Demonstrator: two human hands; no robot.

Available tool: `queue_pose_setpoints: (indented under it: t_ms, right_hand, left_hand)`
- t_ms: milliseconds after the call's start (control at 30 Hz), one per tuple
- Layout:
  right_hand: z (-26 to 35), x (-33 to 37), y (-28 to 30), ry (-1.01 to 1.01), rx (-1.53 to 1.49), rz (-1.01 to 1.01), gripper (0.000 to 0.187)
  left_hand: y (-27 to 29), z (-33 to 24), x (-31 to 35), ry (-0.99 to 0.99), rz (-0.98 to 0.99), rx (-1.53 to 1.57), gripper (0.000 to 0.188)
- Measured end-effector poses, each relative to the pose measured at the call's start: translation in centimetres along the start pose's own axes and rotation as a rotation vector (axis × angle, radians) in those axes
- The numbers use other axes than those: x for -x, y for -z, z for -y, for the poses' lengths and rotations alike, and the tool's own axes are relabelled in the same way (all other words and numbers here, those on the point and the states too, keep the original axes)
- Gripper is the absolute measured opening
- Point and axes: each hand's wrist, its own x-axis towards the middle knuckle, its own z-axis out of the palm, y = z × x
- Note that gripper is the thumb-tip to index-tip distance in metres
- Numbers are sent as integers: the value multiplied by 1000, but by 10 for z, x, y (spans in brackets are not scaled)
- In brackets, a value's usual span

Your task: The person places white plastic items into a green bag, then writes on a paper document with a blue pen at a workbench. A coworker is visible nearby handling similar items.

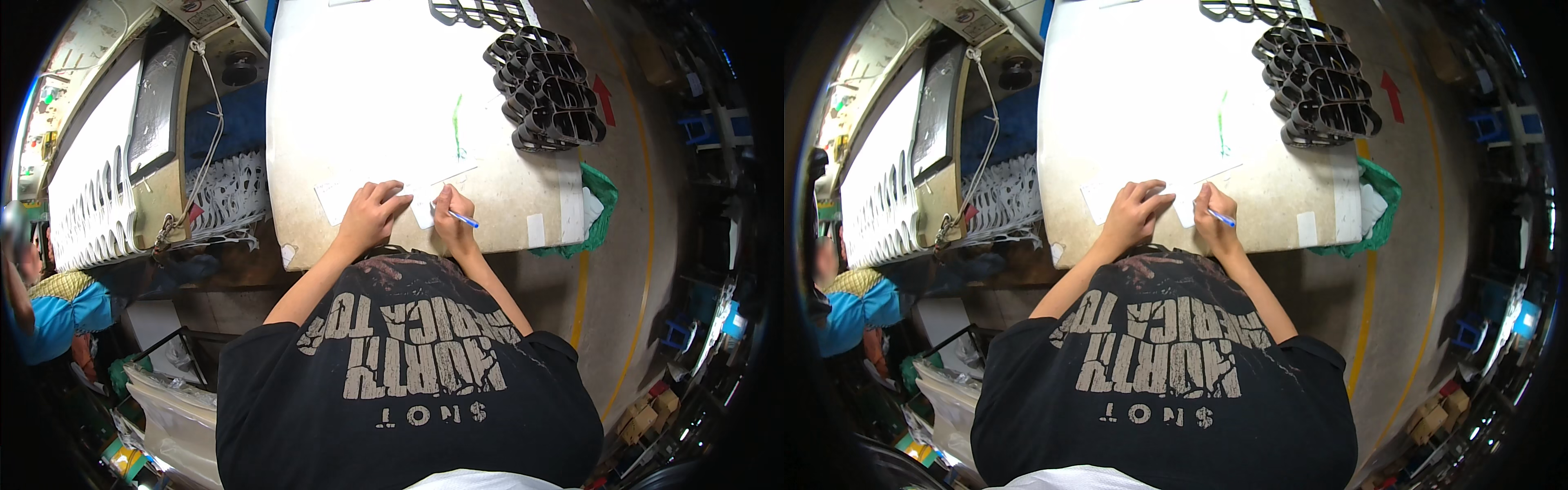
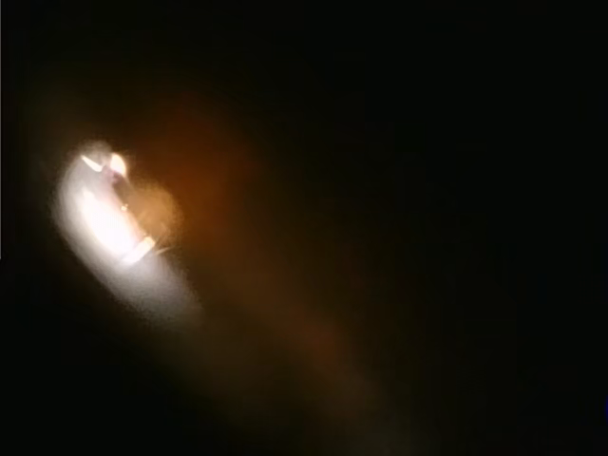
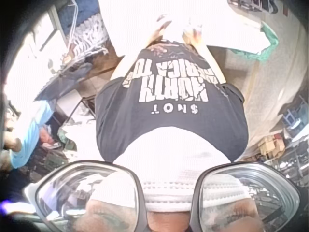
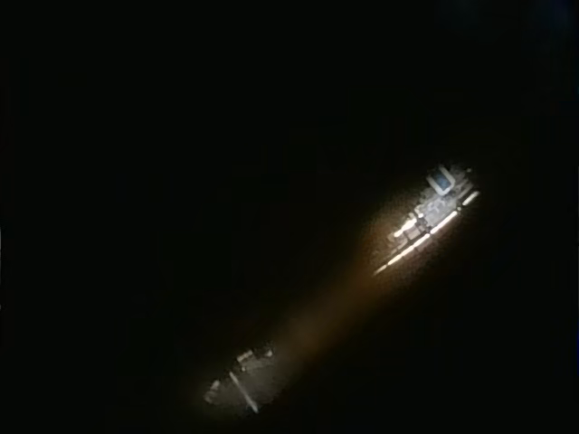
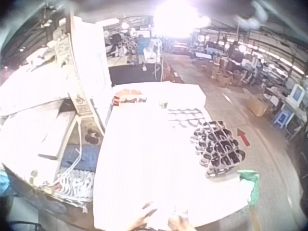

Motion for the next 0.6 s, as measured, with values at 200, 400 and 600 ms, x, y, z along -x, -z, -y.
queue_pose_setpoints:
  t_ms: [200, 400, 600]
  right_hand:
    - [3, -4, -3, -85, -58, 21, 43]
    - [7, 1, -1, -117, -66, -54, 46]
    - [2, 7, -1, -27, -53, 70, 39]
  left_hand:
    - [-2, 2, 0, -2, -11, -15, 23]
    - [-1, 1, 1, -7, -5, -4, 22]
    - [-1, 0, 1, -4, -16, -6, 22]
